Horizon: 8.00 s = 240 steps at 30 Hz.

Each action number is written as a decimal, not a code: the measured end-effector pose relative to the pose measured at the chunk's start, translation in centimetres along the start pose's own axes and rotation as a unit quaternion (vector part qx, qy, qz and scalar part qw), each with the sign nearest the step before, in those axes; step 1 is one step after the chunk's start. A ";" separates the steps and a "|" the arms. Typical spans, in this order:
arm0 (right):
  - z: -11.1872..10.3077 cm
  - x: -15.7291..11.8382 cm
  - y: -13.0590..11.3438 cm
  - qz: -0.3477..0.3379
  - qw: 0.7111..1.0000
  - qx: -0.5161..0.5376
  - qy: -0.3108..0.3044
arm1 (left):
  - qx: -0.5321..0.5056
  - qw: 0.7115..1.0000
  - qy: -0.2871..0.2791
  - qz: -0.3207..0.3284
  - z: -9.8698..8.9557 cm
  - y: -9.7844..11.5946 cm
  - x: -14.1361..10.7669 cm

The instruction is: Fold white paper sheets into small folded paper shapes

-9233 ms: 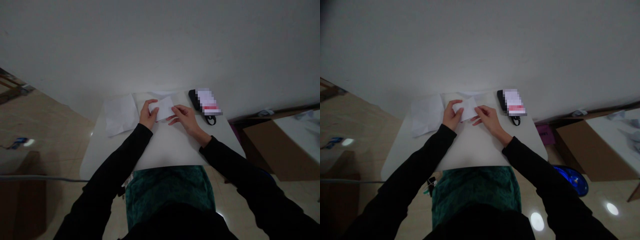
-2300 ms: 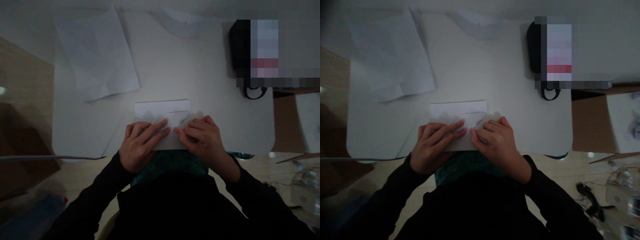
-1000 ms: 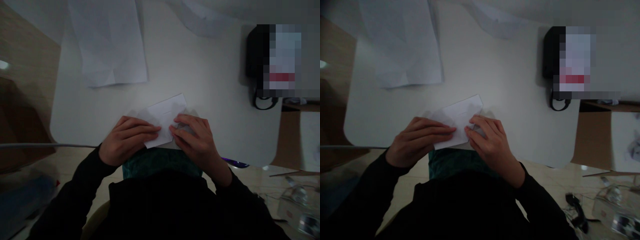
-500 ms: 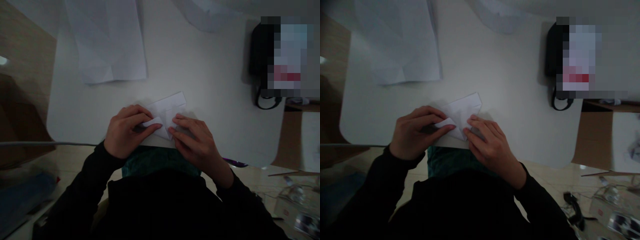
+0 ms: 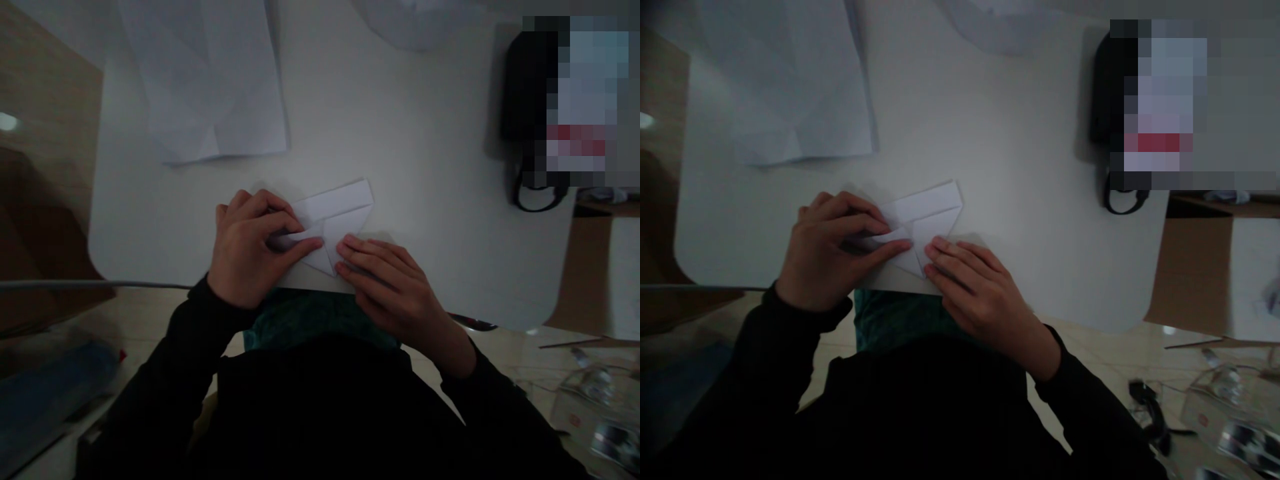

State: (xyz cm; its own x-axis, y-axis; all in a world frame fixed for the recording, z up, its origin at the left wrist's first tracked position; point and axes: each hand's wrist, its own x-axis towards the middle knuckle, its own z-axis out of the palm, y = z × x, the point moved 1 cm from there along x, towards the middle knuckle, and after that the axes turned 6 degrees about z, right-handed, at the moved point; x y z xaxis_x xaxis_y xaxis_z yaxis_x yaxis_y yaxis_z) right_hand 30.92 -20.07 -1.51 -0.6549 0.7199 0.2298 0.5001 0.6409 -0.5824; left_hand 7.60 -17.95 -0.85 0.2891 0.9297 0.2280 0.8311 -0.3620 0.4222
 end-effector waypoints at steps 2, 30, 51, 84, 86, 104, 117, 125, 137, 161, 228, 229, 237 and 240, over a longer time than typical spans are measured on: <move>0.0 -0.1 0.0 0.001 1.000 -0.002 -0.006 | 0.003 1.000 -0.002 0.000 0.0 0.0 0.0; 0.3 -0.3 -0.4 -0.025 0.998 -0.060 -0.026 | -0.054 0.994 -0.023 -0.090 -0.4 0.3 1.1; 0.5 -0.3 -0.5 -0.032 0.993 -0.096 -0.068 | -0.015 0.989 -0.023 -0.142 -0.2 1.3 1.8; 0.9 1.3 0.1 -0.040 0.998 -0.037 -0.024 | 0.124 0.969 0.103 0.188 2.7 3.4 -6.8; 0.9 1.3 0.1 -0.038 0.998 -0.034 -0.025 | 0.132 0.971 0.089 0.176 2.5 3.0 -6.9; 1.3 1.2 -0.7 -0.021 0.998 -0.059 -0.015 | 0.111 0.977 0.104 0.151 1.1 2.3 -6.2; 1.8 1.5 -1.0 -0.017 0.997 -0.064 0.033 | 0.061 0.966 0.117 0.223 3.5 3.1 -7.3; 2.0 1.3 -0.8 -0.030 0.996 -0.088 0.014 | 0.104 0.982 0.076 0.139 2.6 1.0 -6.9; 3.0 1.8 -4.8 0.031 0.975 -0.217 0.029 | 0.107 0.984 0.110 0.091 0.9 4.2 -4.6; -3.7 4.0 3.0 -0.064 0.963 -0.236 -0.116 | 0.097 0.986 0.017 0.137 1.4 2.8 -3.8; -0.1 8.0 3.4 0.150 0.988 -0.039 -0.027 | -0.059 0.996 0.005 -0.060 0.3 1.1 0.4; 0.0 7.9 3.4 0.148 0.988 -0.036 -0.021 | -0.062 0.996 0.000 -0.058 0.3 1.0 0.4; -0.1 8.1 3.1 0.190 0.979 -0.070 -0.022 | -0.118 0.992 -0.038 -0.023 -0.5 0.8 -0.2; 0.1 7.9 3.6 0.164 0.984 -0.073 -0.004 | -0.132 0.990 -0.047 -0.014 -0.8 0.4 -0.8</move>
State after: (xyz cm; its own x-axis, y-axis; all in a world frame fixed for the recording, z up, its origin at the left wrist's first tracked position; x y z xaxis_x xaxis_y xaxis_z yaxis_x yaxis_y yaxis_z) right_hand 27.53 -12.07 -1.85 -0.4482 0.8930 0.0418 0.7612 0.4057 -0.5059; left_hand 7.34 -18.94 -0.12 0.3207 0.9373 0.1364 0.6900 -0.3298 0.6443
